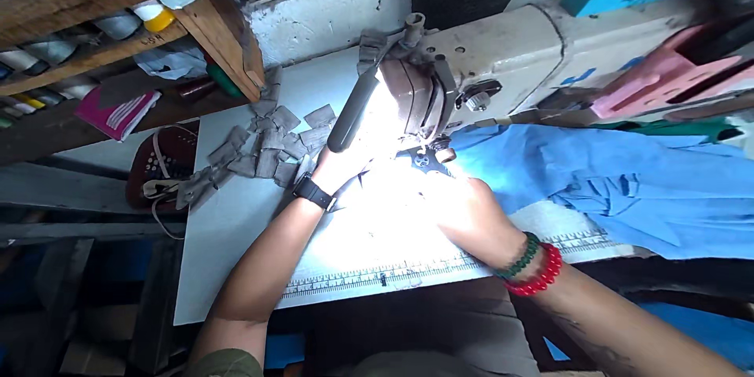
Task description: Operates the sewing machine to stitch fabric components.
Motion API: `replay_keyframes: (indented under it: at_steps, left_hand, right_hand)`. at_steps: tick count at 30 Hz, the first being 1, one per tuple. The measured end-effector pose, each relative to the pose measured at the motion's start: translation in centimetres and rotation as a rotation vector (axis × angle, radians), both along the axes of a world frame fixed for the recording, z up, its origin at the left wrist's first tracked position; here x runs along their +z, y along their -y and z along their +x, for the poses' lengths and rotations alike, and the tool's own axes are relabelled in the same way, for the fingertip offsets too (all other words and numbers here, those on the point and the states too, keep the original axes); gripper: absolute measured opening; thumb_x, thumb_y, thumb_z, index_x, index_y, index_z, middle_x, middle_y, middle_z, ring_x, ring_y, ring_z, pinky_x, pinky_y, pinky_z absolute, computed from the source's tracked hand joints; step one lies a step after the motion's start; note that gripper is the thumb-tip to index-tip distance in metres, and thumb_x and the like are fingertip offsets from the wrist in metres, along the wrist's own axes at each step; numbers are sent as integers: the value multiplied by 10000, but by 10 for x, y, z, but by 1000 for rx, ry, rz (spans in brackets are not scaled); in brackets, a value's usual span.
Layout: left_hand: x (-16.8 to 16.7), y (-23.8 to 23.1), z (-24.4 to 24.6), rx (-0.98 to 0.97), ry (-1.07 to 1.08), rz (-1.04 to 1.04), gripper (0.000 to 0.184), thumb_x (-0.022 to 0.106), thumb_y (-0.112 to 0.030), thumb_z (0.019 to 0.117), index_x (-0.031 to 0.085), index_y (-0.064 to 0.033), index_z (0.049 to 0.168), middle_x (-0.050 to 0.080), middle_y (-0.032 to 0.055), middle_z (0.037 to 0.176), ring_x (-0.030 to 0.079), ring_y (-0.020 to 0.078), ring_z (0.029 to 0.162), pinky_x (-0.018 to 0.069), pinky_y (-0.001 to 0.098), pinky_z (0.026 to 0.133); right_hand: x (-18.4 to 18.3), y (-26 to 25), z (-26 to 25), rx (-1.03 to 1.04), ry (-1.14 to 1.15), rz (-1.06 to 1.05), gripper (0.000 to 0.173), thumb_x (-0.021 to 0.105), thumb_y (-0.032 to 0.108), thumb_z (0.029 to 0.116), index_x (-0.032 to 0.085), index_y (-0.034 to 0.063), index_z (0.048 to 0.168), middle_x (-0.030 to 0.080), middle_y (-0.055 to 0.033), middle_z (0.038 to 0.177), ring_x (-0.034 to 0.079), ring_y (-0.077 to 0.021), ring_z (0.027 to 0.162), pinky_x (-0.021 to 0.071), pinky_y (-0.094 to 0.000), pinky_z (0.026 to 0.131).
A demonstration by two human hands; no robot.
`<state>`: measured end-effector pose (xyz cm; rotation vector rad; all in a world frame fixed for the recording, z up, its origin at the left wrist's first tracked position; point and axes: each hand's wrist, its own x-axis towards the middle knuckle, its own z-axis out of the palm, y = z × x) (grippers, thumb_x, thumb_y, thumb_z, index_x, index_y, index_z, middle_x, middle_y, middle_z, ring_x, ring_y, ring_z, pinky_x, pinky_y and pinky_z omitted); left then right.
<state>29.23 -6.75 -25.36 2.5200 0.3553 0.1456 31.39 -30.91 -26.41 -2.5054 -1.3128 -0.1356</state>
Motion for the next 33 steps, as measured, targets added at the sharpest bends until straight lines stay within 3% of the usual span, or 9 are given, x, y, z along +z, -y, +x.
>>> replay_keyframes:
  at_steps: [3,7,11,16,24,26,28,31,33]
  left_hand:
    - [-7,-16,-5,83,-31,42,264,705,-331,921,687,-68,942,677,102,859,673,247,826,555,498,770]
    - [21,-22,-44,-154,-81,58,271,647,-293,977,652,-73,818,624,93,746,627,241,709,507,477,645]
    - [39,-3,-69,-137,-90,-60,201,666,-218,990,658,-71,853,608,58,766,597,165,701,514,386,653]
    - [30,-5,-75,-100,-47,-131,223,663,-212,993,654,-64,827,595,45,715,584,137,636,514,342,614]
    - [24,-6,-74,-140,-63,-91,302,647,-284,998,659,-53,804,597,56,737,585,164,710,496,387,678]
    - [27,-10,-77,-162,-48,-142,300,646,-281,1000,663,-57,802,593,40,725,577,138,689,495,352,663]
    - [28,-13,-79,-213,-15,-221,298,658,-279,991,657,-58,789,577,15,694,557,95,645,484,293,628]
    - [28,-8,-78,-315,1,-349,293,677,-251,968,658,-44,761,561,-23,652,523,35,607,456,234,601]
    - [30,-2,-78,-374,-48,-408,301,665,-253,980,651,-45,763,550,-46,638,508,6,584,433,206,571]
  right_hand:
    - [5,11,-13,-65,22,-78,302,507,179,969,628,-46,1129,648,-204,853,676,-361,677,505,-488,534]
    - [12,13,-19,-137,-273,-22,328,584,116,977,608,-33,1269,661,-262,1127,701,-420,924,569,-565,800]
    - [7,-16,-25,108,-82,97,211,591,21,949,721,-45,1101,694,-244,1034,696,-394,961,579,-519,798]
    - [13,-58,-22,86,-99,132,223,563,123,1003,738,2,1072,706,-202,999,691,-376,936,564,-524,766]
    - [9,-69,-19,84,-86,139,255,600,90,963,707,-12,1171,702,-227,1045,690,-412,972,557,-567,795]
    - [7,-62,-17,92,-194,203,257,584,172,996,722,19,1151,713,-196,1059,692,-366,1001,556,-546,840]
    - [13,-51,-13,105,-446,247,277,579,287,1030,719,106,1185,718,-80,1078,683,-197,998,560,-428,894]
    - [13,-34,-5,214,-747,303,274,635,382,991,716,130,1064,667,46,868,603,-25,772,519,-259,732]
    - [7,-26,-7,156,-765,352,279,642,366,986,708,95,1003,618,47,777,553,-18,686,480,-240,654]
